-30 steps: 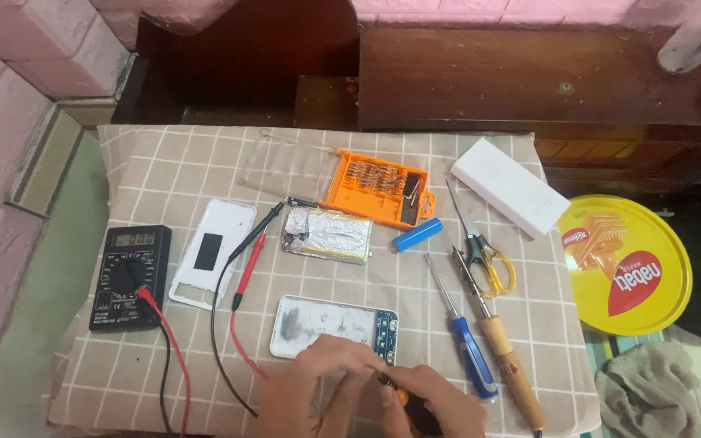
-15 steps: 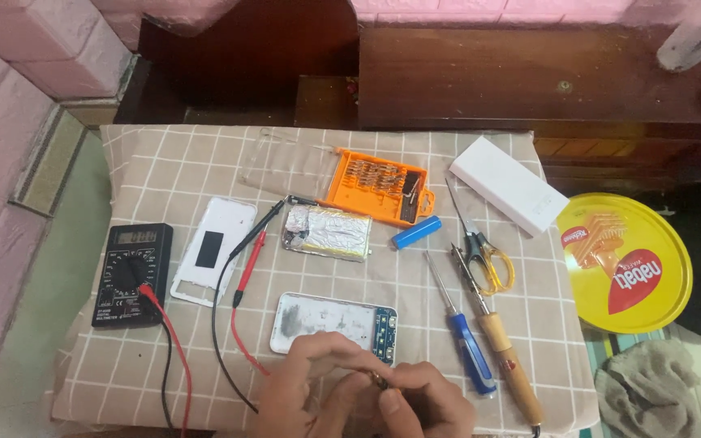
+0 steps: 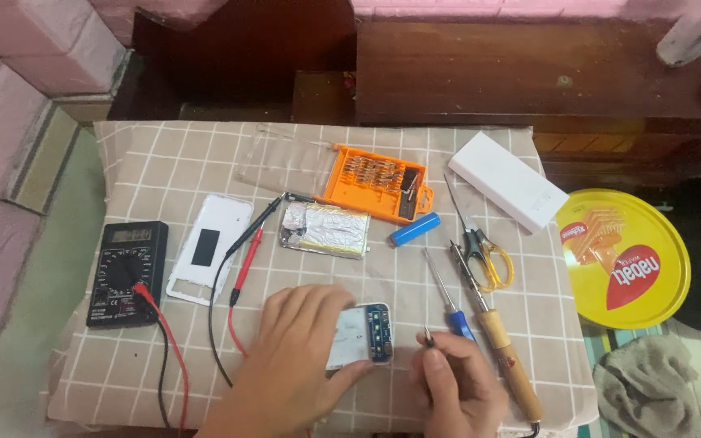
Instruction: Testing and disassembling a printed circuit board using a multimeter and screwdriver on a makeshift workbench.
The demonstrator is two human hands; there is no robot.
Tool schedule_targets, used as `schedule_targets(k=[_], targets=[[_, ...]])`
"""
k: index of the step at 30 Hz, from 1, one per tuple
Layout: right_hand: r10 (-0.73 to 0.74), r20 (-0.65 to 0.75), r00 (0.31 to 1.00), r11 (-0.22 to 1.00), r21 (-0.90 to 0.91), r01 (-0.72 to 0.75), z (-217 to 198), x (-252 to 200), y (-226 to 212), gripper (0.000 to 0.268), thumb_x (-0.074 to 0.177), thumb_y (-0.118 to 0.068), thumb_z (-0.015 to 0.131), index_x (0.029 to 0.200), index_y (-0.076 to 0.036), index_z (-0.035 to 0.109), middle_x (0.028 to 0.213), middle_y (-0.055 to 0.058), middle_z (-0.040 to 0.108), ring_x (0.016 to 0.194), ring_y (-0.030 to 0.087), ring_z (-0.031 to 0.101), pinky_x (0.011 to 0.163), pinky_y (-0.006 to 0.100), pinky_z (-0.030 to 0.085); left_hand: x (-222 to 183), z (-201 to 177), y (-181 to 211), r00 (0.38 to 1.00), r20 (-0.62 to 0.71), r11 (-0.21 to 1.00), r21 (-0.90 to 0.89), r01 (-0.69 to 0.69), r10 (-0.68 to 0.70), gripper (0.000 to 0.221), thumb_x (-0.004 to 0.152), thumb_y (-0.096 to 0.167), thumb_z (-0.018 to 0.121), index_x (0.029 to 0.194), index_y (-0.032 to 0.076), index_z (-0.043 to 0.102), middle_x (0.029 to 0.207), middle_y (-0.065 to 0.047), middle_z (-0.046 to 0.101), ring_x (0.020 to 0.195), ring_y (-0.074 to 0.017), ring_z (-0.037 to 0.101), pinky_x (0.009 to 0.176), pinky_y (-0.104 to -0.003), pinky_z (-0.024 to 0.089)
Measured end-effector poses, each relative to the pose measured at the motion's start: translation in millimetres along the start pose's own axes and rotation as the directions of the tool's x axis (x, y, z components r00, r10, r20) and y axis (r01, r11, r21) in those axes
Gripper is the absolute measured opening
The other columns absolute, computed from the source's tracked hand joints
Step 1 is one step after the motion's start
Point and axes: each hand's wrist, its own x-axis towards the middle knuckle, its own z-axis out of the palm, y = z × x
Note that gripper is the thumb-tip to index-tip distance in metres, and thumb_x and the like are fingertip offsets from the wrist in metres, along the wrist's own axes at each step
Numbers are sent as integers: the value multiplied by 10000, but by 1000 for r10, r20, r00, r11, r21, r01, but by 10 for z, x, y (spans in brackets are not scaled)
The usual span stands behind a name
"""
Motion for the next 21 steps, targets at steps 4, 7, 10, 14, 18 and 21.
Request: schedule_targets(k=[4, 7, 10, 14, 18, 21], targets=[[-35, 92, 995, 997, -63, 41, 57, -1, -61, 224, 923, 20, 635, 1118, 53, 738, 800, 126, 737, 659, 155, 617, 601, 246, 481, 32, -28, 29, 991, -57, 992, -26, 123, -125, 554, 731, 285, 859, 1179, 117, 579, 1039, -52, 730, 949, -217, 700, 890, -388, 478], [-10, 142, 990, 963, -266, 47, 181, -40, -268, 293, 888, -30, 645, 1148, 12, 773, 895, 121, 815, 756, 167, 730, 722, 267, 578, 56, -87, 88, 980, -114, 986, -61, 158, -164, 524, 803, 220, 757, 1297, 114, 620, 1115, -86, 766, 923, -231, 730, 831, -384, 506], [-147, 290, 946, 934, -275, 229, 278, -95, -325, 305, 883, -49, 607, 1145, -13, 760, 993, 97, 863, 743, 131, 789, 659, 237, 640, 64, -87, 151, 985, -116, 991, -36, 126, -130, 386, 893, 196, 660, 1271, 126, 693, 1010, -23, 689, 881, -163, 624, 780, -344, 438], [-66, 250, 966, 936, -321, 147, 375, -175, -365, 280, 860, -30, 648, 1100, -19, 792, 946, 77, 870, 733, 115, 777, 639, 209, 601, 23, -22, 234, 958, -279, 993, 71, 92, -68, 302, 847, 198, 699, 1140, 133, 736, 1022, 2, 730, 903, -189, 600, 801, -363, 416], [-85, 260, 962, 927, -333, 173, 382, -182, -412, 269, 870, -28, 647, 1094, -22, 796, 895, 57, 856, 661, 90, 723, 564, 186, 545, -3, -2, 301, 924, -379, 985, 133, 106, -49, 283, 847, 182, 723, 1123, 122, 733, 942, 15, 718, 830, -164, 592, 766, -348, 402], [-49, 265, 963, 936, -325, 137, 364, -183, -409, 282, 869, -22, 648, 1108, -25, 799, 891, 56, 853, 659, 94, 721, 569, 197, 545, -23, 23, 336, 924, -375, 980, 144, 136, -73, 280, 859, 180, 729, 1128, 101, 738, 950, -8, 724, 821, -157, 601, 761, -346, 403]])
